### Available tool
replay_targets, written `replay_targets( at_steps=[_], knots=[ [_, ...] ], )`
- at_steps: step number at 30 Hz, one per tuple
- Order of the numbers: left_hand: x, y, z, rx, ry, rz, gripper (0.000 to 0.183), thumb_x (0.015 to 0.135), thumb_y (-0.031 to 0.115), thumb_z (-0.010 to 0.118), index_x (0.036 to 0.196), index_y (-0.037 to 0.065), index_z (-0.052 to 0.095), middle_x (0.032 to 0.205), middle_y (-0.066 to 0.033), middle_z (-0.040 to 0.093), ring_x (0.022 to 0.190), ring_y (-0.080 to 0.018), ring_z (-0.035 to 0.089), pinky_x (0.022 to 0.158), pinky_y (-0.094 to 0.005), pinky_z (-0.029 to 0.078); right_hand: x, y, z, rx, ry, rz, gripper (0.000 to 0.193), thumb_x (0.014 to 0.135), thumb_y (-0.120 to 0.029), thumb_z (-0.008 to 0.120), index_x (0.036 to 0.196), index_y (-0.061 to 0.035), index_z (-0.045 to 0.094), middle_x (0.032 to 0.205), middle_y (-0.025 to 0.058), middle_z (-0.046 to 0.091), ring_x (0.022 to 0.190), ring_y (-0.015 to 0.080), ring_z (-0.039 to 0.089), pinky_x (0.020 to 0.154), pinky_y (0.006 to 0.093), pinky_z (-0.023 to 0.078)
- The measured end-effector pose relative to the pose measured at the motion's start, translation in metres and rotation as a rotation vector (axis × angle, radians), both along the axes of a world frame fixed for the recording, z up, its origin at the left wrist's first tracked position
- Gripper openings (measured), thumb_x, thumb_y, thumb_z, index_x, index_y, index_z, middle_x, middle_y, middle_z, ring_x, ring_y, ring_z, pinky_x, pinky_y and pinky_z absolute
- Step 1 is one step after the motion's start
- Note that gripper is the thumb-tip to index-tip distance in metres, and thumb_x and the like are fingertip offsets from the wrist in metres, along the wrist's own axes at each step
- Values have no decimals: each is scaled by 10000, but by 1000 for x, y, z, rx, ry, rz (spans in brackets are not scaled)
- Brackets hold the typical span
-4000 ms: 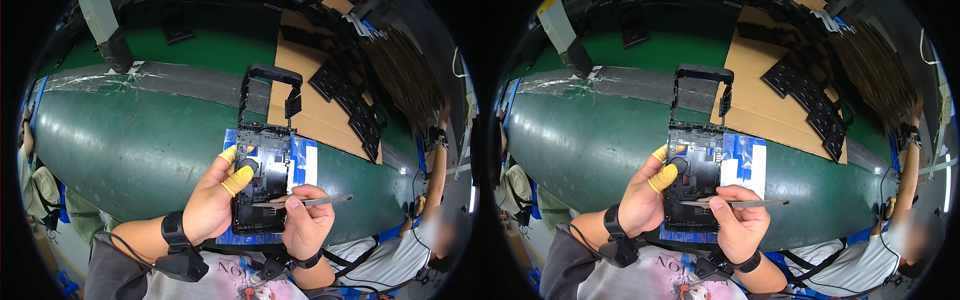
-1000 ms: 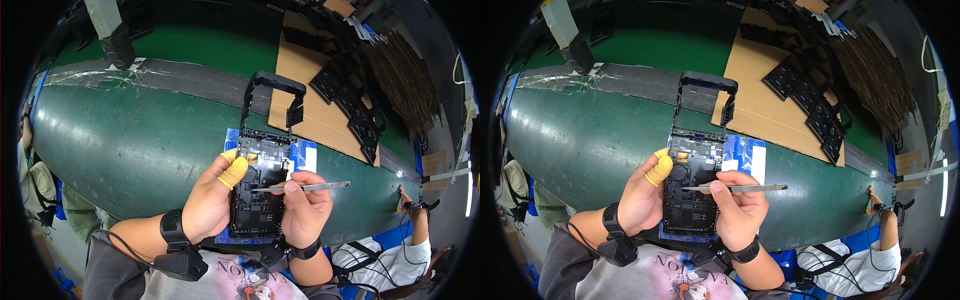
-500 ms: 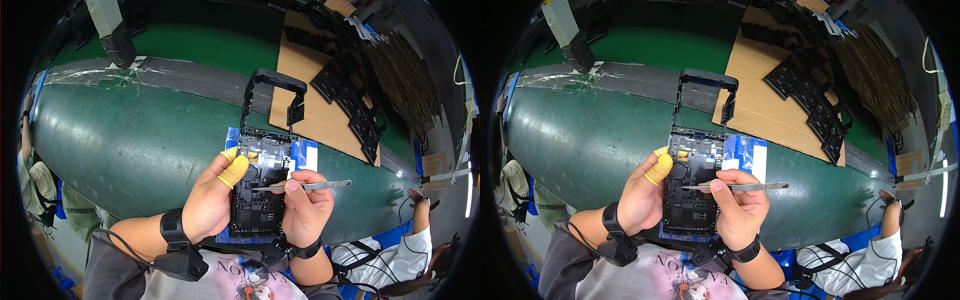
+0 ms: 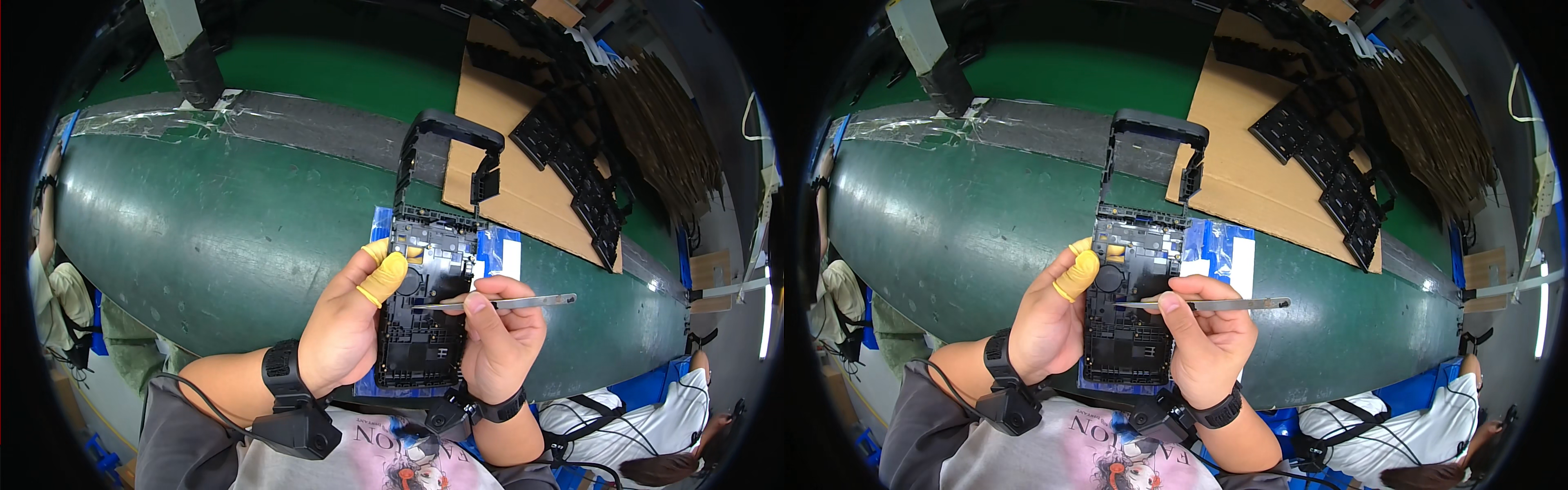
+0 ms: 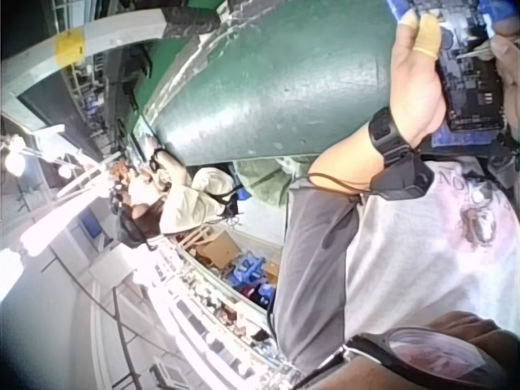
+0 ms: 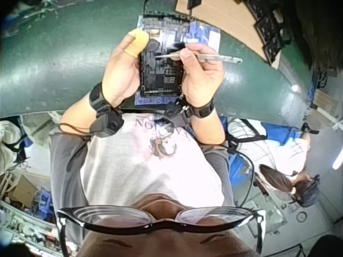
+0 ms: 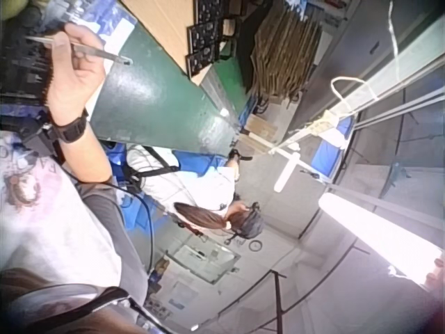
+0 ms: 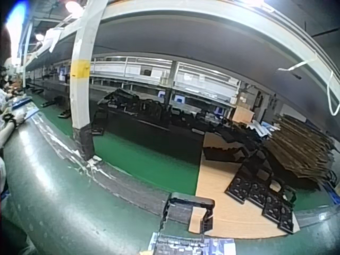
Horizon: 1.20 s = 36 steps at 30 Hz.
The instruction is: Inspecting and assembling plastic and electronic components at a workbench.
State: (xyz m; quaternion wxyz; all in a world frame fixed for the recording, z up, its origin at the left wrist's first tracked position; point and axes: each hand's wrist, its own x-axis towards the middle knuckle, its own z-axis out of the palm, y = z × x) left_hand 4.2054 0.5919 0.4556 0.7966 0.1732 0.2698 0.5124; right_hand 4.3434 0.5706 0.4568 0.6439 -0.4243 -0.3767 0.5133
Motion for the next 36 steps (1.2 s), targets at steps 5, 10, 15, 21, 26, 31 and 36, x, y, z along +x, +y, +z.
replay_targets(
  at_steps=[5, 10, 15, 21, 26, 31, 36],
  knots=[
    [-3, 3, 0, -7, -38, -10, 339, 813, 127, 470, 1127, 27, 391, 1057, -83, 496, 935, -170, 510, 812, -311, 425, 13, -1, -11, 23, 180, -94, 182, 722, 23, 552, 899, 29, 508, 730, 82, 562, 519, 70, 451, 472, 184, 355],
    [0, 7, 1, 71, 151, -16, 408, 707, -119, 395, 1095, 8, 409, 993, -85, 527, 890, -160, 530, 792, -275, 427, 66, -29, -11, 61, 189, -354, 166, 734, -21, 544, 893, 13, 507, 610, 41, 491, 476, 63, 377, 494, 197, 341],
    [-7, 97, 16, 154, 140, -102, 213, 712, -50, 436, 906, 4, 505, 805, -71, 563, 706, -158, 570, 635, -280, 486, 119, -73, -25, 99, 119, -496, 163, 738, -27, 537, 894, 14, 508, 565, 48, 483, 452, 69, 369, 489, 195, 351],
    [-25, 283, 10, 507, 1624, 833, 519, 664, 126, 615, 1106, -37, 396, 1078, -217, 436, 1002, -318, 455, 820, -393, 392, 141, -94, -39, 22, 142, -621, 155, 724, -5, 537, 872, 27, 505, 596, 123, 542, 429, 102, 448, 388, 179, 314],
    [115, 268, 10, 714, 1756, 333, 307, 690, 341, 594, 871, 93, 594, 1025, -129, 460, 992, -290, 407, 788, -415, 345, 145, -102, -32, -12, 111, -668, 148, 723, -6, 543, 862, 25, 503, 594, 123, 538, 400, 92, 410, 372, 177, 290],
    [172, 268, -26, 784, 1830, 177, 236, 714, 282, 573, 843, 85, 583, 956, -116, 485, 929, -293, 444, 757, -411, 375, 117, -94, -23, -73, 101, -533, 146, 721, 16, 540, 860, 22, 495, 619, 126, 554, 453, 118, 479, 414, 207, 362],
    [133, 275, -35, 868, 1469, 147, 218, 656, 187, 630, 700, -18, 568, 740, -213, 568, 688, -325, 546, 618, -371, 431, 80, -83, -11, -15, 47, -472, 161, 700, 27, 566, 849, 45, 505, 632, 110, 554, 472, 117, 480, 420, 202, 349]
  ],
)
